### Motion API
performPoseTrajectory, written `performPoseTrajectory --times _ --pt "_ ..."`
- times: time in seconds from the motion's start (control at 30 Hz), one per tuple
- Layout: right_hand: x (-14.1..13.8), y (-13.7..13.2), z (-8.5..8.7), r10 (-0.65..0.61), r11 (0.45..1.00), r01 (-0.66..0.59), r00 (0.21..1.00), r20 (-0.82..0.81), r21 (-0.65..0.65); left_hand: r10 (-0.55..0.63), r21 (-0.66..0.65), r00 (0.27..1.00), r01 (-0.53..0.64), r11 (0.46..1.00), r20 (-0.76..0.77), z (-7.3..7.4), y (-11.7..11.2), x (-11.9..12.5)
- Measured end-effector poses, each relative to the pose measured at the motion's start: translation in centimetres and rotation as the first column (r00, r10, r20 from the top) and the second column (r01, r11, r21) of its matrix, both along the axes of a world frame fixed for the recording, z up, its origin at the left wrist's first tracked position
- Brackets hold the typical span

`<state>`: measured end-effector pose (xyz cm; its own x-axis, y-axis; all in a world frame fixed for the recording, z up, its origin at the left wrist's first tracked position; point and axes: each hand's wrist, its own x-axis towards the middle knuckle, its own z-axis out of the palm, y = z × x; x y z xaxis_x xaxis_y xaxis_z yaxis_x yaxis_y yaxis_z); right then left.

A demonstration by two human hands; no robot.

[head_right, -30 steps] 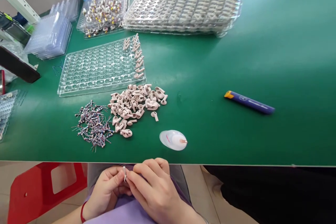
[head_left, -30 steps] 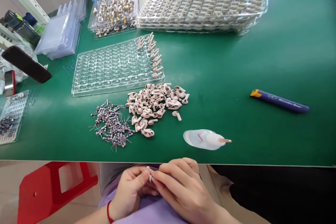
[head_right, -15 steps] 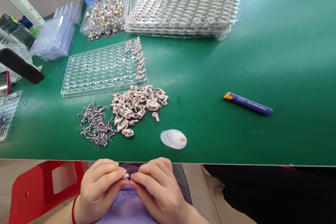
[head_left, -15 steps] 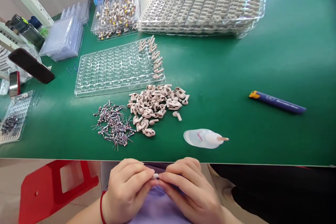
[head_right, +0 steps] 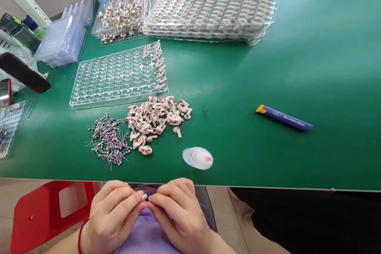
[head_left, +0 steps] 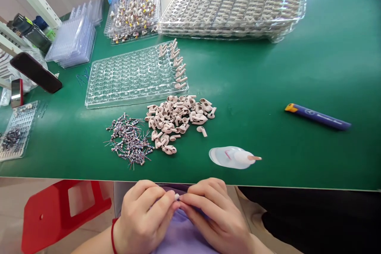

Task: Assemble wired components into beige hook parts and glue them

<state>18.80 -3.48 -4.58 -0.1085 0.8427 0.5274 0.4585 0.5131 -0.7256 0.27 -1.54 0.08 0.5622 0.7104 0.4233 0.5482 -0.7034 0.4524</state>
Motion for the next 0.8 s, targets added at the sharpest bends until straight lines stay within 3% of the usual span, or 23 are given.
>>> performPoseTrajectory --times 0.57,0.67,0.8 --pt "0.3 0.2 -0.2 0.005 1.000 -0.005 1.000 -0.010 0.006 -0.042 0.124 0.994 0.054 0.991 -0.101 0.8 1.1 0.4" --pt "1.3 0.3 -0.2 -0.025 0.999 0.026 1.000 -0.017 0.048 -0.054 0.156 0.996 0.064 0.986 -0.069 0.6 4.3 0.6" --pt "3.5 0.6 -1.0 -0.147 0.979 0.155 0.987 -0.069 0.135 0.005 0.137 1.000 -0.008 0.991 0.027 0.4 12.3 1.8"
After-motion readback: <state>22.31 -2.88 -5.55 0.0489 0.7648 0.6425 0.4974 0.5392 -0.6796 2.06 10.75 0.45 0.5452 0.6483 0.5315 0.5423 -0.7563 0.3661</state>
